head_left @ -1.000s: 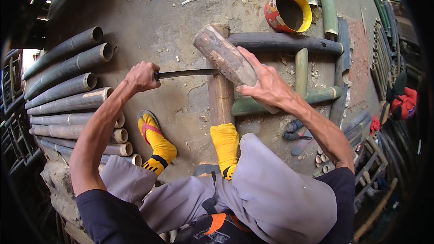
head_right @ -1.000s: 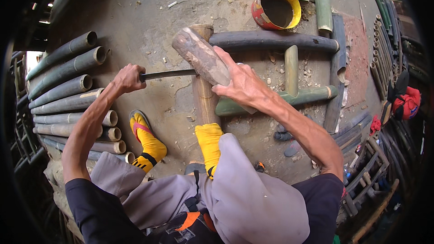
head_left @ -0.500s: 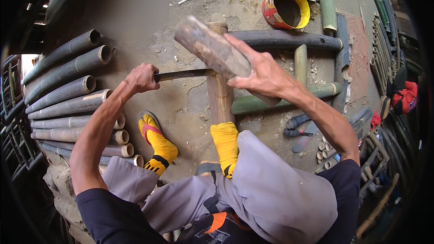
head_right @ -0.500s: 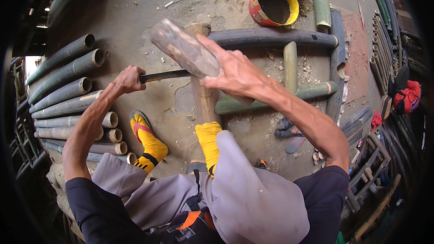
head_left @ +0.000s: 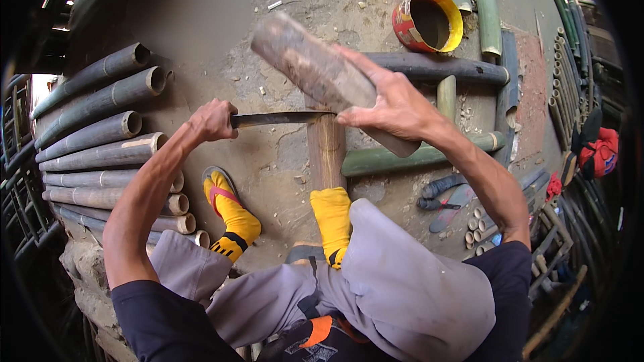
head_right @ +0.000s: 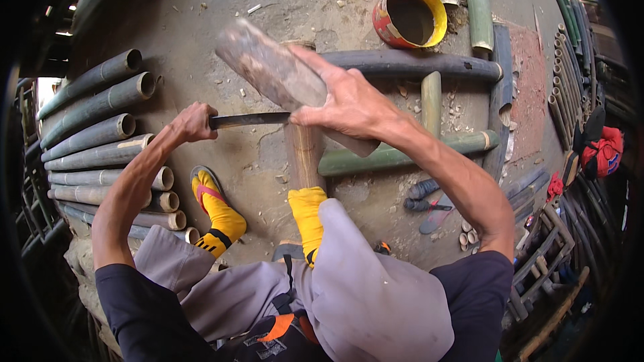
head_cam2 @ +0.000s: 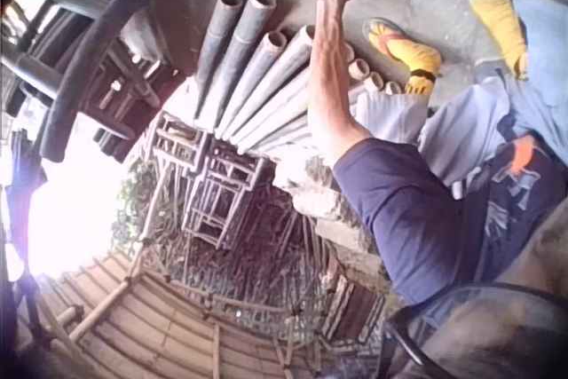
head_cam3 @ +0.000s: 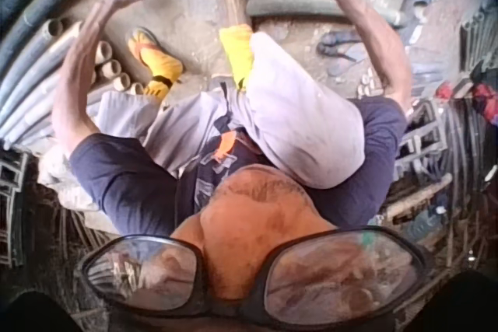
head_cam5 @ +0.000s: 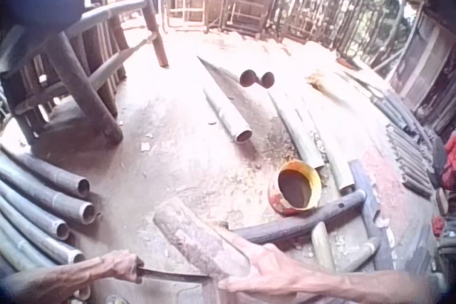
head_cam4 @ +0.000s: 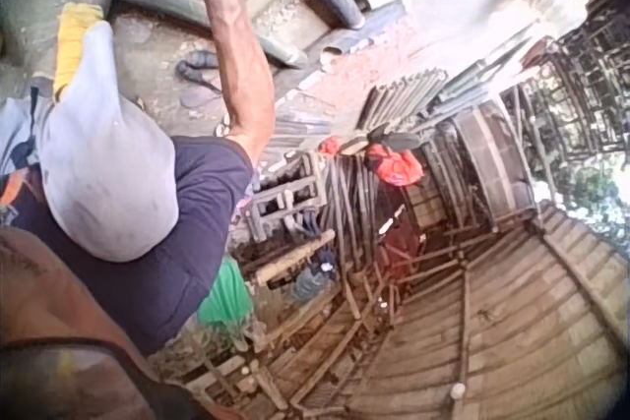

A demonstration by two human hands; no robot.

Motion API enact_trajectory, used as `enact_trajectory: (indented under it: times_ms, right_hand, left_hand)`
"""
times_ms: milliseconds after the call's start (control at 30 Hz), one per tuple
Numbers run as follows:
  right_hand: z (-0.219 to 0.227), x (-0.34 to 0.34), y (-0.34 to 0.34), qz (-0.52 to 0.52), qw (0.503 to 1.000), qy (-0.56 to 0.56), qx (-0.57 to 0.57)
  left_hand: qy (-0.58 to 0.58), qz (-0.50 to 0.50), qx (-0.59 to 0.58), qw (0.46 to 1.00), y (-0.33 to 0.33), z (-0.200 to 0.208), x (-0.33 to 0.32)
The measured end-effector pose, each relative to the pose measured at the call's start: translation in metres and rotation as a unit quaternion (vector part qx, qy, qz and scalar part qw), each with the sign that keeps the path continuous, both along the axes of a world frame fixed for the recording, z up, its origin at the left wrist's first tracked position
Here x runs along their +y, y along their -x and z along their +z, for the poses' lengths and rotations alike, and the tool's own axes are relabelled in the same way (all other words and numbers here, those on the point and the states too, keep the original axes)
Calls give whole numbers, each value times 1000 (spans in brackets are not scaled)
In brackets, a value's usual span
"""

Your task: The person processes bamboo poles by hand, moving segments, positioning them, and using a knife with a wooden mallet to carve holes and notch the wood.

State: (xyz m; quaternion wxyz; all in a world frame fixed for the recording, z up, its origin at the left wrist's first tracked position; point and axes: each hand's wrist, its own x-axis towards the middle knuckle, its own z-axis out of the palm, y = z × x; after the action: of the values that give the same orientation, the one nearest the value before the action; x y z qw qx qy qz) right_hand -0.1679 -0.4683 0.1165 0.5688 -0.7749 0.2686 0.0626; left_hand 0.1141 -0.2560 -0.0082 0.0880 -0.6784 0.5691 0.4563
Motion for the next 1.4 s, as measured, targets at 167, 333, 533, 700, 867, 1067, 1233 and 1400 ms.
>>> enact_trajectory:
  times_ms: [167, 333, 533, 700, 867, 1067, 1233, 1400]
  right_hand:
    - [-7, 10, -14, -271, 930, 115, -219]
    - [-48, 33, 27, 64, 982, -94, 150]
    - [-48, 62, 28, -111, 990, 15, -90]
    - [-50, 47, 44, -5, 991, -69, 111]
    - [-48, 57, 71, -168, 981, 10, 92]
    - [-64, 62, 115, -265, 955, 85, 103]
    - [-86, 64, 134, -339, 919, 155, 127]
    - [-91, 58, 140, -328, 922, 143, 146]
  left_hand:
    - [-30, 19, -5, 999, 3, 8, -15]
    - [-36, 6, 12, 999, 4, 2, -9]
    - [-32, 21, 64, 997, -6, -8, -10]
    - [-226, 166, 196, 940, -14, -11, -3]
    - [-87, 236, 144, 957, 23, -23, 52]
    - [-30, 211, 94, 972, 18, -26, 54]
    - [-25, 181, 59, 981, 19, -16, 51]
    - [106, 204, -10, 973, 41, -29, 86]
